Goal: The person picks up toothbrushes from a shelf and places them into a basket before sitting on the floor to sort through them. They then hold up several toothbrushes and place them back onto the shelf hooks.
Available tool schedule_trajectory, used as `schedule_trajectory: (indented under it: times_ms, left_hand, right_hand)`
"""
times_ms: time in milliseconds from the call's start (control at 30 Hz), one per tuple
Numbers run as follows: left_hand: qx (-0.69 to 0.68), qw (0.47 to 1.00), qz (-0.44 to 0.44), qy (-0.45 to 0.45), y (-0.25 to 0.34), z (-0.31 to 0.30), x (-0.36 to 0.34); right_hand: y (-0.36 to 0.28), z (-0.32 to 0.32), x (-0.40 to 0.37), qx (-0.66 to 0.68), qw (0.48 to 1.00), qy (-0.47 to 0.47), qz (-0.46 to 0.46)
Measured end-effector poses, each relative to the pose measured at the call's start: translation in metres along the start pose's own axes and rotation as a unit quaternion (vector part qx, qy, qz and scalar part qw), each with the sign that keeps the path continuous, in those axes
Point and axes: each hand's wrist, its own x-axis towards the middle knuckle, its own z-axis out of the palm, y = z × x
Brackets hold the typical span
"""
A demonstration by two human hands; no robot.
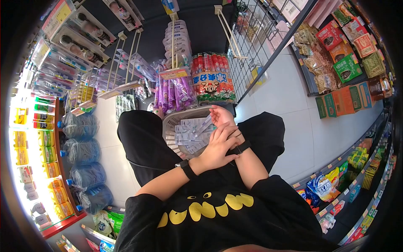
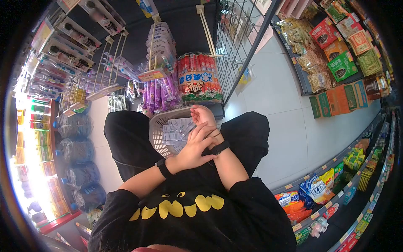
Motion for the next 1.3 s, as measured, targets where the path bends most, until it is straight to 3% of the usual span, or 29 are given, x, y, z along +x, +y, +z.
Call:
schedule_trajectory:
  times_ms: [867, 1100, 1167, 1200, 1267, 1300]
  left_hand:
    - [0.003, 1.000, 0.000, 0.002, -0.003, 0.004, -0.010]
    - [0.026, 1.000, -0.013, -0.010, -0.012, -0.004, -0.015]
    - [-0.017, 0.992, -0.057, -0.109, -0.017, -0.013, -0.017]
    - [-0.014, 0.993, -0.052, -0.108, -0.022, -0.017, -0.019]
    - [-0.058, 0.968, -0.044, -0.239, -0.032, -0.031, -0.021]
    - [-0.054, 0.969, -0.039, -0.237, -0.023, -0.049, -0.018]
  right_hand:
    - [0.006, -0.002, -0.003, -0.008, 1.000, -0.019, -0.005]
    - [0.025, -0.020, 0.025, -0.040, 0.999, 0.032, -0.003]
    - [0.031, -0.028, 0.032, -0.040, 0.997, 0.059, 0.006]
    - [0.033, -0.034, 0.035, -0.048, 0.994, 0.096, 0.019]
    - [0.036, -0.050, 0.046, -0.055, 0.989, 0.132, 0.024]
    - [0.038, -0.058, 0.052, -0.095, 0.980, 0.172, 0.034]
